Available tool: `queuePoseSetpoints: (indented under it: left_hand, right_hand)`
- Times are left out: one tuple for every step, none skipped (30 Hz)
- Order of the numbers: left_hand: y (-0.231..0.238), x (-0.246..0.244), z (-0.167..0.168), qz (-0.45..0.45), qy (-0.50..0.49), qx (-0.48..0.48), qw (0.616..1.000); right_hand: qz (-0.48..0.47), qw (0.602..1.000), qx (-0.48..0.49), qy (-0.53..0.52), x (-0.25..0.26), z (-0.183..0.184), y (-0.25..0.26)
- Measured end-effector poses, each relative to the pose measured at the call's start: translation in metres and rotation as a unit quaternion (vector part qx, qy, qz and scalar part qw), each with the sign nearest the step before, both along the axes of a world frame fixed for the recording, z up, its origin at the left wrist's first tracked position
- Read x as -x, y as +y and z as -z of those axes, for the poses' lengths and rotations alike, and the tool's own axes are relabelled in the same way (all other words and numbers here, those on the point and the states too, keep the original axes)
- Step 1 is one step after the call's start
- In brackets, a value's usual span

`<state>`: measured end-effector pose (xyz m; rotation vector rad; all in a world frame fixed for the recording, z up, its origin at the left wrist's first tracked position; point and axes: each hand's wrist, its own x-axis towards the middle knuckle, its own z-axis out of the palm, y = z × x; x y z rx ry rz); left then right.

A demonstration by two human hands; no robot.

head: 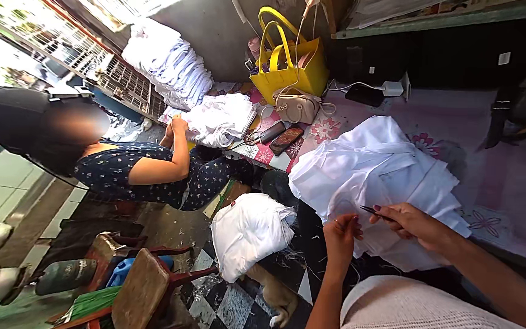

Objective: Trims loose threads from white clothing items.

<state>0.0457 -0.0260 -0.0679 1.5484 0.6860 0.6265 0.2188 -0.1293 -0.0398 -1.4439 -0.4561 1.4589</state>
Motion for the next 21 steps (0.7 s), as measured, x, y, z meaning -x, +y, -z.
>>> queuePoseSetpoints:
  left_hand:
    - [-0.001, 0.0, 0.0, 0.001, 0.0, -0.014, 1.0]
    - [-0.002, -0.001, 0.0, 0.002, -0.002, -0.022, 1.0]
    - [-0.002, -0.001, 0.0, 0.002, -0.005, -0.03, 1.0]
    - [-0.003, -0.001, 0.001, 0.004, -0.007, -0.036, 0.999]
    - [-0.003, -0.001, 0.001, 0.006, -0.01, -0.042, 0.999]
    - [-0.003, -0.002, 0.002, 0.009, -0.011, -0.047, 0.999]
    - [-0.003, -0.002, 0.002, 0.011, -0.012, -0.051, 0.999]
    - [-0.003, -0.002, 0.003, 0.013, -0.014, -0.057, 0.998]
    - [-0.003, -0.001, 0.004, 0.017, -0.011, -0.062, 0.998]
    - [-0.003, 0.0, 0.004, 0.021, -0.005, -0.065, 0.998]
    - [-0.003, 0.001, 0.003, 0.027, 0.008, -0.07, 0.997]
    - [-0.002, 0.003, 0.001, 0.036, 0.03, -0.073, 0.996]
    - [-0.002, 0.005, -0.001, 0.042, 0.055, -0.076, 0.995]
    - [-0.002, 0.006, -0.002, 0.041, 0.069, -0.079, 0.994]
    - [-0.003, 0.005, -0.003, 0.031, 0.07, -0.08, 0.994]
    - [-0.004, 0.001, -0.004, 0.012, 0.063, -0.084, 0.994]
    - [-0.007, -0.004, -0.003, -0.014, 0.055, -0.093, 0.994]
    - [-0.009, -0.011, -0.001, -0.037, 0.048, -0.11, 0.992]
    - [-0.01, -0.019, 0.002, -0.053, 0.044, -0.137, 0.988]
    - [-0.01, -0.026, 0.008, -0.063, 0.041, -0.166, 0.983]
    - [-0.009, -0.031, 0.016, -0.069, 0.033, -0.194, 0.978]
  right_hand:
    - [-0.005, 1.0, 0.008, 0.003, 0.001, 0.0, 0.001]
    - [-0.008, 1.0, 0.012, 0.007, 0.001, 0.001, 0.003]
    - [-0.007, 1.0, 0.014, 0.011, 0.002, 0.002, 0.005]
    - [0.0, 1.0, 0.013, 0.014, 0.003, 0.003, 0.007]
    - [0.011, 1.0, 0.013, 0.017, 0.004, 0.004, 0.009]
    - [0.021, 1.0, 0.014, 0.016, 0.004, 0.005, 0.011]
    - [0.031, 0.999, 0.015, 0.013, 0.005, 0.006, 0.012]
    - [0.04, 0.999, 0.014, 0.008, 0.005, 0.006, 0.013]
    - [0.048, 0.999, 0.014, 0.001, 0.005, 0.007, 0.013]
    - [0.057, 0.998, 0.011, -0.009, 0.006, 0.008, 0.012]
    - [0.064, 0.998, 0.003, -0.024, 0.005, 0.008, 0.01]
    - [0.075, 0.996, -0.008, -0.047, 0.005, 0.009, 0.008]
    - [0.093, 0.992, -0.024, -0.078, 0.005, 0.01, 0.005]
    - [0.116, 0.985, -0.04, -0.118, 0.005, 0.012, 0.002]
    - [0.139, 0.976, -0.053, -0.157, 0.005, 0.015, 0.001]
    - [0.154, 0.968, -0.062, -0.189, 0.006, 0.019, 0.002]
    - [0.159, 0.964, -0.067, -0.204, 0.006, 0.022, 0.003]
    - [0.158, 0.965, -0.064, -0.199, 0.008, 0.023, 0.006]
    - [0.157, 0.969, -0.056, -0.18, 0.01, 0.024, 0.01]
    - [0.162, 0.974, -0.048, -0.151, 0.014, 0.024, 0.014]
    - [0.175, 0.976, -0.043, -0.118, 0.018, 0.025, 0.016]
